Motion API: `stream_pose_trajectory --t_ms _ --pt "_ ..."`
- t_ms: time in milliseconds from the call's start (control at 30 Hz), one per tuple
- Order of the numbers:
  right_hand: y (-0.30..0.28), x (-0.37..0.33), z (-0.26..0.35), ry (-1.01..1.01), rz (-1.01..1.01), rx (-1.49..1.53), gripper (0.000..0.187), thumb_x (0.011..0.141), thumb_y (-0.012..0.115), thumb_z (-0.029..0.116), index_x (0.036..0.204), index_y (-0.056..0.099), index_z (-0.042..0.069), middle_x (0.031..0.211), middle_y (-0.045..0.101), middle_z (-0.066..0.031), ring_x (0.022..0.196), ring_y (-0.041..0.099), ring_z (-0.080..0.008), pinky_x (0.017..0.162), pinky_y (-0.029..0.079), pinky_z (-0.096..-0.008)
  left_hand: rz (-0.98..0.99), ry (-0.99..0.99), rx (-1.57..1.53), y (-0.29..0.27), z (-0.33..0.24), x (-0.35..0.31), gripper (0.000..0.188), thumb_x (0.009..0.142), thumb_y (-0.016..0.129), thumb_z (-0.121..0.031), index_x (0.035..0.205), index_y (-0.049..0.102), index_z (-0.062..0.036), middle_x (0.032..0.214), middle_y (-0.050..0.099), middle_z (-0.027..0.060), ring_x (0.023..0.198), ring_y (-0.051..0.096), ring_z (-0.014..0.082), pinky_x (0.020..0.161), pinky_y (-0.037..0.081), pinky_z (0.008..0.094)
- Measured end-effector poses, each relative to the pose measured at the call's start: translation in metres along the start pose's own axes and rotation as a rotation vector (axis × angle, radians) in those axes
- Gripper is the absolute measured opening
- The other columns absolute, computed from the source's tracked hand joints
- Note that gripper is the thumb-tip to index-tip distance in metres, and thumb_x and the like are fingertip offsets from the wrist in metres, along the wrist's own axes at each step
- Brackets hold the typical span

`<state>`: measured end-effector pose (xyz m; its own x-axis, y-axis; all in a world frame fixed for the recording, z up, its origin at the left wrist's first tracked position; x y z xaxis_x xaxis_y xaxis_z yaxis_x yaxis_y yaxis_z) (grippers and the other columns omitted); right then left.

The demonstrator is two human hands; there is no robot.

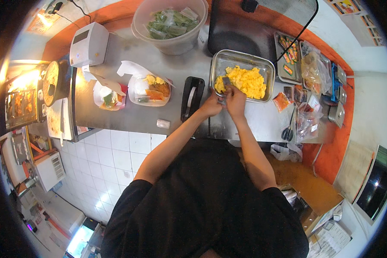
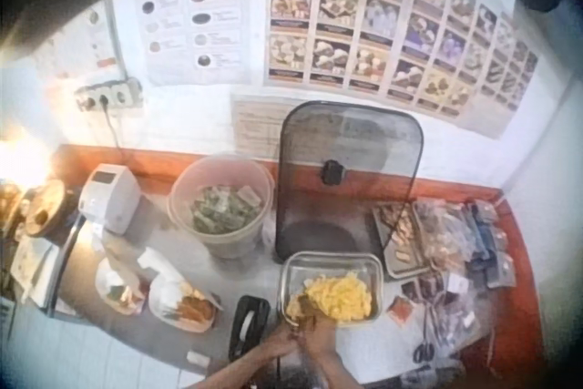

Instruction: The person assembles a meal by placing a bun into a white styrofoam container, adding a piece of fried chicken, and including a small packet of sauce. They then add a portion of scrambled eggs to the container before closing the lid.

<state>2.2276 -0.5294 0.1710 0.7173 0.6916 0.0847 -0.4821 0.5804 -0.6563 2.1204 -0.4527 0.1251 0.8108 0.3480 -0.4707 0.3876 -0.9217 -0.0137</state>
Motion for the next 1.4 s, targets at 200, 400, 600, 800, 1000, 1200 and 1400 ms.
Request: stream_pose_trajectory --t_ms 200,400,600,800,1000,1200,1400 --pt "-0.022 -0.002 -0.001 0.066 -0.014 0.118 0.023 0.095 0.058 0.003 0.113 0.072 -0.002 0.094 0.074 -0.0215 0.086 0.073 -0.0373 0.079 0.057 -0.0411 -0.01 -0.019 -0.095 -0.002 -0.009 -0.002 0.087 0.083 0.062 0.006 0.156 0.016 -0.0016 0.13 0.055 0.0147 0.109 0.061 0.0242 0.087 0.056 0.0349" --pt "-0.03 -0.016 0.016 -0.222 0.112 -0.06 0.024 0.101 0.058 0.01 0.117 0.07 -0.004 0.104 0.074 -0.0222 0.092 0.073 -0.0361 0.085 0.056 -0.0421 0.031 -0.011 -0.206 -0.004 -0.011 -0.005 0.085 0.084 0.059 0.007 0.156 0.017 -0.0002 0.13 0.056 0.0122 0.117 0.057 0.0209 0.089 0.055 0.0322" --pt "-0.026 -0.016 0.019 -0.14 0.368 0.012 0.024 0.102 0.059 0.011 0.119 0.07 -0.002 0.101 0.075 -0.0197 0.092 0.073 -0.0344 0.084 0.056 -0.0392 -0.001 -0.048 -0.266 -0.002 0.001 -0.001 0.081 0.088 0.059 0.007 0.158 0.019 -0.0044 0.128 0.058 0.0152 0.117 0.063 0.0245 0.092 0.056 0.0368" --pt "-0.027 -0.001 -0.023 0.291 0.326 0.522 0.025 0.103 0.061 0.01 0.122 0.068 -0.004 0.098 0.075 -0.0131 0.094 0.073 -0.0213 0.085 0.056 -0.0306 0.088 -0.073 -0.2 -0.01 0.001 0.001 0.098 0.088 0.061 0.006 0.163 0.0 -0.0107 0.131 0.056 0.0172 0.118 0.064 0.0263 0.09 0.058 0.0399" --pt "-0.023 -0.017 -0.076 0.629 -0.153 1.208 0.026 0.101 0.061 0.002 0.124 0.061 -0.009 0.115 0.068 -0.018 0.102 0.072 -0.0288 0.089 0.061 -0.031 0.015 -0.137 -0.248 -0.008 -0.01 -0.006 0.108 0.088 0.066 0.003 0.164 -0.008 -0.0208 0.132 0.054 0.0175 0.114 0.065 0.0269 0.085 0.059 0.0394" --pt "-0.04 -0.014 -0.086 0.651 -0.298 1.426 0.025 0.101 0.058 -0.002 0.124 0.06 -0.011 0.12 0.065 -0.0183 0.11 0.068 -0.0283 0.099 0.059 -0.0324 0.035 -0.147 -0.131 -0.014 -0.017 -0.021 0.1 0.091 0.072 -0.008 0.164 0.004 -0.0174 0.141 0.051 0.0179 0.111 0.064 0.025 0.086 0.059 0.038" --pt "-0.063 0.0 -0.046 0.492 -0.287 1.399 0.022 0.099 0.06 -0.004 0.12 0.062 -0.01 0.119 0.065 -0.0179 0.107 0.069 -0.0296 0.096 0.061 -0.0319 0.408 0.02 0.001 -0.048 0.003 -0.081 0.054 0.096 0.071 -0.019 0.144 0.05 -0.006 0.127 0.067 0.0115 0.107 0.067 0.0191 0.091 0.055 0.034"
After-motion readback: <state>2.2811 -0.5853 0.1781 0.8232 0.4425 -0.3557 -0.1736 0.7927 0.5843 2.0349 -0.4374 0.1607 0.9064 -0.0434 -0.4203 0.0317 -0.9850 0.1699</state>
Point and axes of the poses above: each hand's wrist, its own x-axis towards the middle knuckle, its own y-axis out of the palm, z = x × y, the point moved 2 cm from there along x, towards the middle knuckle
